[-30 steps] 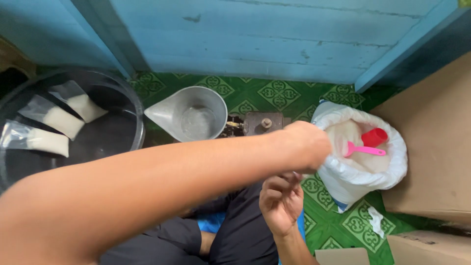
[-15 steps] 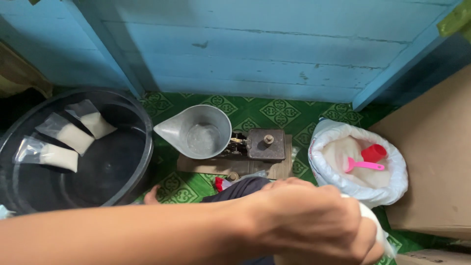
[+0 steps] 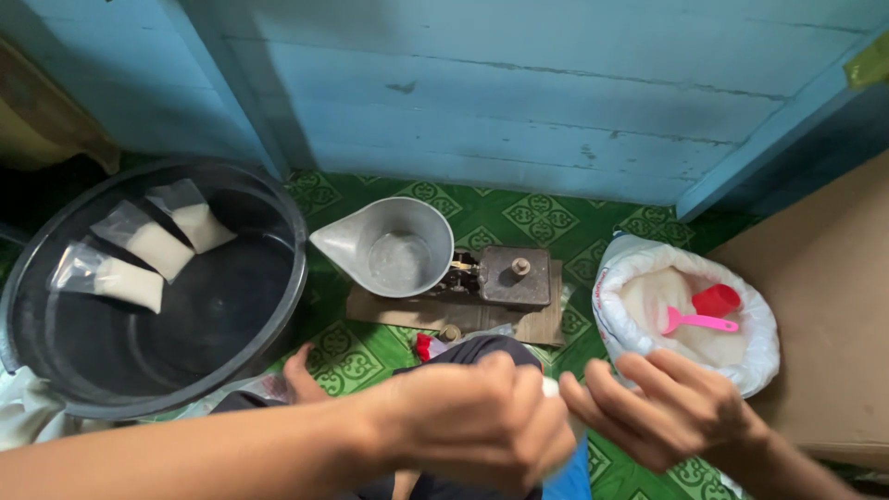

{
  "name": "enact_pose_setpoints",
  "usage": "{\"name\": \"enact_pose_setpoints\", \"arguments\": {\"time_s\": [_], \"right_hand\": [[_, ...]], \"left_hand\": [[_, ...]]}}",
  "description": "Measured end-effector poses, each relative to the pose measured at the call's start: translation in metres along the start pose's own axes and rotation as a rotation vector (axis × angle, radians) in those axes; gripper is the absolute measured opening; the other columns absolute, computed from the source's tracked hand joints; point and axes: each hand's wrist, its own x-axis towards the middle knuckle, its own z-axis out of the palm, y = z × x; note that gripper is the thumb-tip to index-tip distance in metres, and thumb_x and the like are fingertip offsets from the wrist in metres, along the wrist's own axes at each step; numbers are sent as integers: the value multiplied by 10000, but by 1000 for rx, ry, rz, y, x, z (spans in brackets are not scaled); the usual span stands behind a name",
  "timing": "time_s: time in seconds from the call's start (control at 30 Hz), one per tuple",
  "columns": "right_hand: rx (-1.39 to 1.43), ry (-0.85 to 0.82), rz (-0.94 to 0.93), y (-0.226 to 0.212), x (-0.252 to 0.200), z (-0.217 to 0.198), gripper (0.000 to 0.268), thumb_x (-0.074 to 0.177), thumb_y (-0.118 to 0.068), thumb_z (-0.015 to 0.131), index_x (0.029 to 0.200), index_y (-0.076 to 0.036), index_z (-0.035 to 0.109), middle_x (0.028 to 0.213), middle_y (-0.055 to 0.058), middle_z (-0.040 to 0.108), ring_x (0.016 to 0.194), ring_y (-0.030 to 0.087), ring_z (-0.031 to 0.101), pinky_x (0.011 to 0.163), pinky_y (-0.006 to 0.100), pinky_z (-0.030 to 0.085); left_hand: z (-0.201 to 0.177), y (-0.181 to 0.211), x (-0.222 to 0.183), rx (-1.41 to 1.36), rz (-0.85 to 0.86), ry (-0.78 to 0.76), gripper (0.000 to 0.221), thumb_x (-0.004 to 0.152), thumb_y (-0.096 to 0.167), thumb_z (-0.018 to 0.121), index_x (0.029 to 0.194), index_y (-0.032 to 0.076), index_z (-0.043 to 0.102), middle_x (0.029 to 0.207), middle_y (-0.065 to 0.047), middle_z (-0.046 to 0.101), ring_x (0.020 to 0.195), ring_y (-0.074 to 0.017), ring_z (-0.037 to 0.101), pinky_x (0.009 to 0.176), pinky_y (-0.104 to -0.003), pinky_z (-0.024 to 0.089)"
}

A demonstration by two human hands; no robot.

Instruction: The person ties plastic bags filled with white liquid by hand and places them into a black tub. The person picks up individual filled bags from the floor, twists the top of each bag, secures it, and then sets it into the container.

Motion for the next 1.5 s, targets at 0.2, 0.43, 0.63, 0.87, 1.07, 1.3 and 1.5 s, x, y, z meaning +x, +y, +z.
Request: {"name": "enact_pose_setpoints", "arguments": {"time_s": [0.2, 0.43, 0.63, 0.87, 1.07, 1.3, 1.5], "right_hand": [[-174, -341, -90, 3, -4, 20, 332, 973, -18, 460, 679, -172, 458, 633, -37, 328, 499, 121, 337, 414, 292, 247], [117, -818, 63, -10, -36, 55, 86, 656, -32, 579, 690, -110, 592, 637, 9, 526, 492, 213, 606, 404, 342, 444], [557, -1234, 468, 14, -24, 79, 153, 727, -171, 562, 591, -112, 599, 514, 104, 556, 520, 348, 644, 443, 427, 488], [1301, -1479, 1087, 35, -40, 117, 186, 768, -175, 611, 654, -73, 716, 466, 76, 562, 355, 163, 572, 358, 276, 417], [1793, -1188, 1626, -3, -110, 147, 162, 826, -116, 635, 715, -2, 664, 492, 26, 372, 345, 101, 429, 352, 191, 255], [1944, -200, 2449, -113, -140, 163, 264, 932, -131, 514, 1079, -3, 692, 554, -84, 283, 403, 22, 192, 389, 197, 110], [2491, 739, 2415, -155, -181, 191, 61, 978, -136, 490, 997, -88, 524, 586, -100, 332, 388, -30, 274, 311, 138, 203]], "left_hand": [[57, -12, -16, -301, -86, -251, 105, 824, 93, 534, 752, 170, 532, 634, -10, 559, 487, -220, 577, 369, -361, 393], [96, -15, -13, -738, -309, -491, 67, 752, 173, 480, 721, 123, 511, 633, -76, 562, 532, -354, 634, 470, -439, 499], [123, -5, -5, -692, -425, -561, 250, 753, 273, 475, 600, 152, 631, 581, -70, 645, 590, -315, 698, 535, -444, 569], [159, 10, 0, -604, -611, -553, 213, 715, 220, 500, 595, 134, 653, 537, -86, 616, 587, -291, 682, 539, -426, 552], [188, 11, -21, -1162, -1088, -830, 480, 773, 403, 503, 829, -20, 724, 807, -237, 707, 894, -409, 711, 721, -529, 551], [233, 49, -33, -1333, -1456, -985, 161, 712, 203, 520, 603, 132, 615, 661, -117, 637, 575, -256, 549, 537, -398, 359], [230, 37, -10, -1078, -1182, -1010, 364, 797, 274, 485, 906, -1, 697, 992, -253, 690, 899, -446, 646, 738, -482, 501]]}}
